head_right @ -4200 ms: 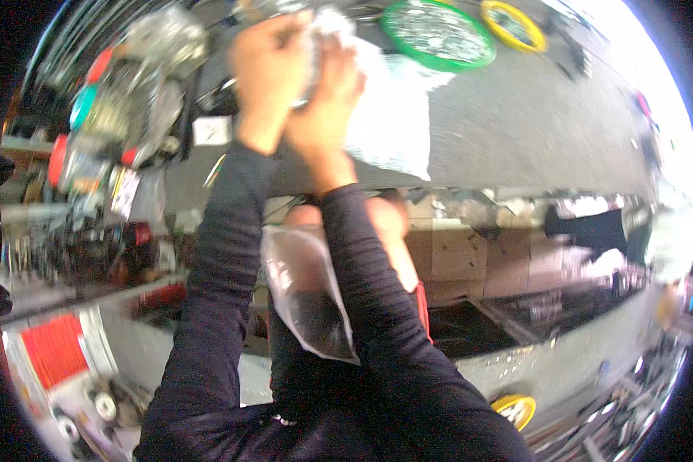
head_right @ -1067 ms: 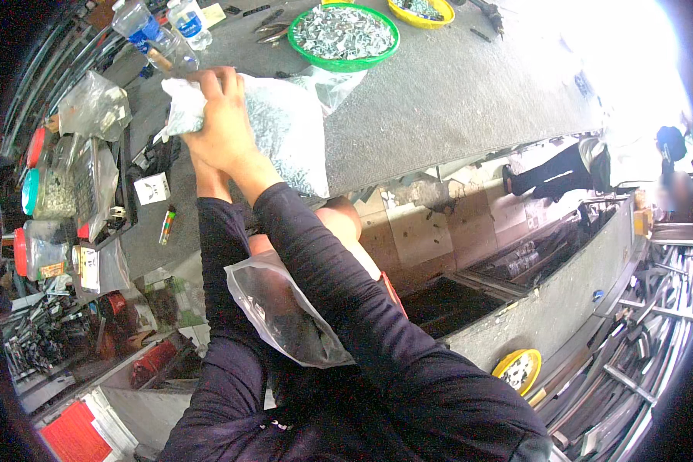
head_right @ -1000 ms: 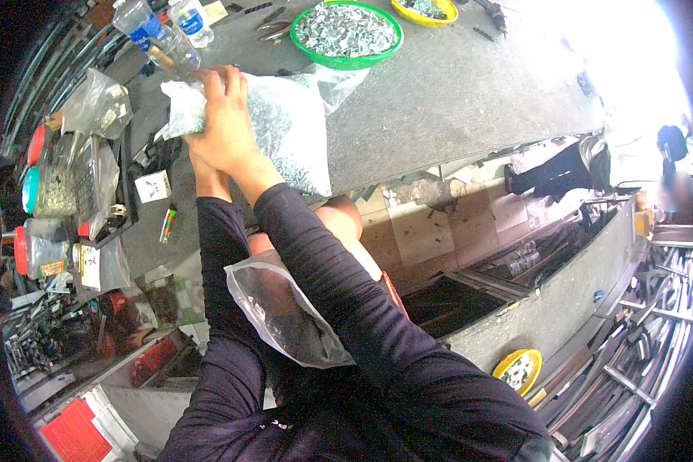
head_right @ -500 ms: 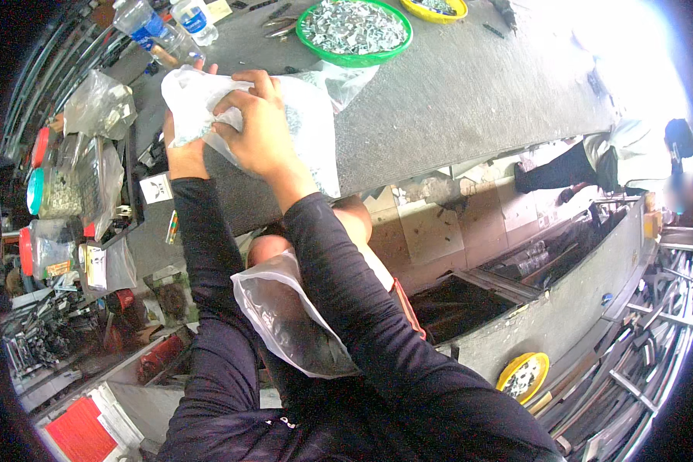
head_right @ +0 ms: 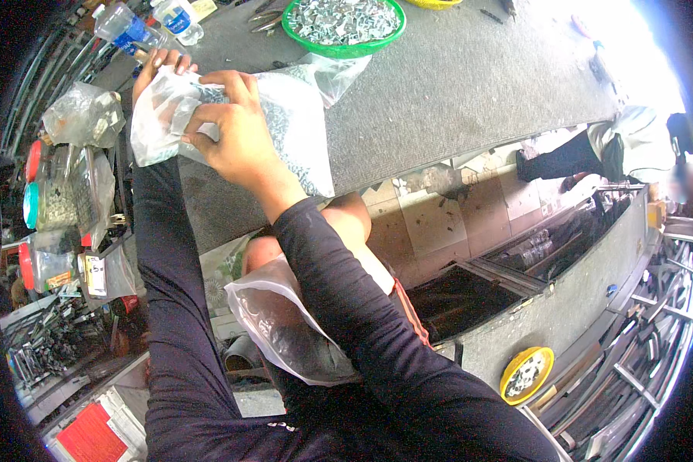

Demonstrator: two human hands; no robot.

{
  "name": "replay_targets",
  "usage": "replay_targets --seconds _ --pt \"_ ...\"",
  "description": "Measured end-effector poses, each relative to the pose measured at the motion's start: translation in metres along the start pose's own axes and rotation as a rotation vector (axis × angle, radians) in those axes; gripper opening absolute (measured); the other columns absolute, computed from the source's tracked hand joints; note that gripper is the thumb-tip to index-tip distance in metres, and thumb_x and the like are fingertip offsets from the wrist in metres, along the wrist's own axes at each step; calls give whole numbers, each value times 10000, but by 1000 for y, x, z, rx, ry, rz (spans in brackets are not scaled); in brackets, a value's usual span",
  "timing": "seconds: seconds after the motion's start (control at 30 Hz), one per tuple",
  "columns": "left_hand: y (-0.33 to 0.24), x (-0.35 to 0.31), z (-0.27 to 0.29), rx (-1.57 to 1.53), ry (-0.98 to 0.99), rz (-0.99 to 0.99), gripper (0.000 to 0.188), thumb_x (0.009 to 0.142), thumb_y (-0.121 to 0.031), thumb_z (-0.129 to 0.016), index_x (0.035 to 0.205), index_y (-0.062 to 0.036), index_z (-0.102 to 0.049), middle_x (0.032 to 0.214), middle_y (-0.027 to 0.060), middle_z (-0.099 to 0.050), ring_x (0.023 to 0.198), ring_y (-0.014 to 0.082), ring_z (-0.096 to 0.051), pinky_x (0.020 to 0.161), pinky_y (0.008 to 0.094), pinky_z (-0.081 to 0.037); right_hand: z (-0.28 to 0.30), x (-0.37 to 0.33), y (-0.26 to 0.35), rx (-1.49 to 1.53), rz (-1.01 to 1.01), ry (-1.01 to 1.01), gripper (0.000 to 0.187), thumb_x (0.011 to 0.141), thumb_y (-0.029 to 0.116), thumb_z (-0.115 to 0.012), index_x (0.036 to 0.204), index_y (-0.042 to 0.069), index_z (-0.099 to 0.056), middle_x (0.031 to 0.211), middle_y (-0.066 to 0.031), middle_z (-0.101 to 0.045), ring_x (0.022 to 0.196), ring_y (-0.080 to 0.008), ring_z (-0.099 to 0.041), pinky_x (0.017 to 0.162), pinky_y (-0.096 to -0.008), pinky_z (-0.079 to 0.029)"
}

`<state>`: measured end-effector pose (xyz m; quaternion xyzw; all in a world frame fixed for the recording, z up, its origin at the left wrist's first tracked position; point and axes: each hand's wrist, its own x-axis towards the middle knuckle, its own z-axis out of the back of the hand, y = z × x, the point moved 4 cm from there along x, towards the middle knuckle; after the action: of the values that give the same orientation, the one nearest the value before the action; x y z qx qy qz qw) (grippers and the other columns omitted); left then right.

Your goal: The person sits at a cluttered workbench and transfers small light-blue beads from a large plastic bag into a smaller zip-top bag. They open and close the bags, pour the beads, and seal the smaller bag before placing it on the table.

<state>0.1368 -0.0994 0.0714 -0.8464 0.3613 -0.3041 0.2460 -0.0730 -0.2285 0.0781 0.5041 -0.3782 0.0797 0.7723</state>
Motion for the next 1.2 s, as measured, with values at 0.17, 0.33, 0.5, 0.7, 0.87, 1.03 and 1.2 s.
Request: replay_targets --seconds 0.17,0.33,0.5,0.7,0.87,1.03,1.2 --pt "-20 9 48 99 -430 99 399 1139 -380 -604 832 -134 -540 813 75 -588 866 288 -647 894 481 -529 -9 3 3 262 -140 168 88 865 99 -837 931 92 -780 1062 -146 -781 1158 -393 -699 1048 -521 -521" --pt "-23 8 31 143 -523 98 501 1105 -419 -641 732 -136 -464 767 51 -483 818 256 -541 858 434 -472 -15 2 4 321 -220 76 206 956 189 -834 1080 59 -734 853 -114 -747 923 -332 -734 932 -461 -546" --pt "-21 10 29 278 -683 80 541 1101 -421 -639 694 -130 -432 750 43 -441 793 253 -484 821 406 -440 -34 -6 19 -15 -161 132 595 866 560 -912 1134 66 -719 811 -92 -695 838 -316 -670 957 -505 -454" --pt "-31 13 27 323 -484 114 448 1118 -465 -615 972 -43 -663 1084 208 -707 1096 381 -669 1024 518 -548 -57 -10 24 -57 -137 16 490 853 414 -931 1094 51 -707 878 -95 -717 902 -346 -679 918 -513 -455" --pt "-16 -31 10 503 -622 -215 601 1126 -555 -596 1414 -28 -617 1583 334 -604 1472 468 -599 1266 610 -467 -44 -5 20 82 -150 -105 313 911 272 -872 1019 21 -719 815 -135 -670 805 -373 -665 755 -506 -468" --pt "18 -53 22 426 -433 -140 680 1100 -454 -710 1550 33 -562 1490 255 -695 1338 394 -706 1187 511 -563 -14 18 21 254 -151 -285 344 1105 240 -736 888 -26 -723 697 -136 -624 623 -169 -545 603 -373 -449" --pt "30 -58 24 545 -613 -242 559 1145 -445 -674 1410 48 -687 1388 218 -765 1225 307 -770 1078 443 -620 -3 23 12 504 -328 -127 403 1129 323 -750 890 0 -774 699 40 -611 668 -29 -465 584 -281 -366"
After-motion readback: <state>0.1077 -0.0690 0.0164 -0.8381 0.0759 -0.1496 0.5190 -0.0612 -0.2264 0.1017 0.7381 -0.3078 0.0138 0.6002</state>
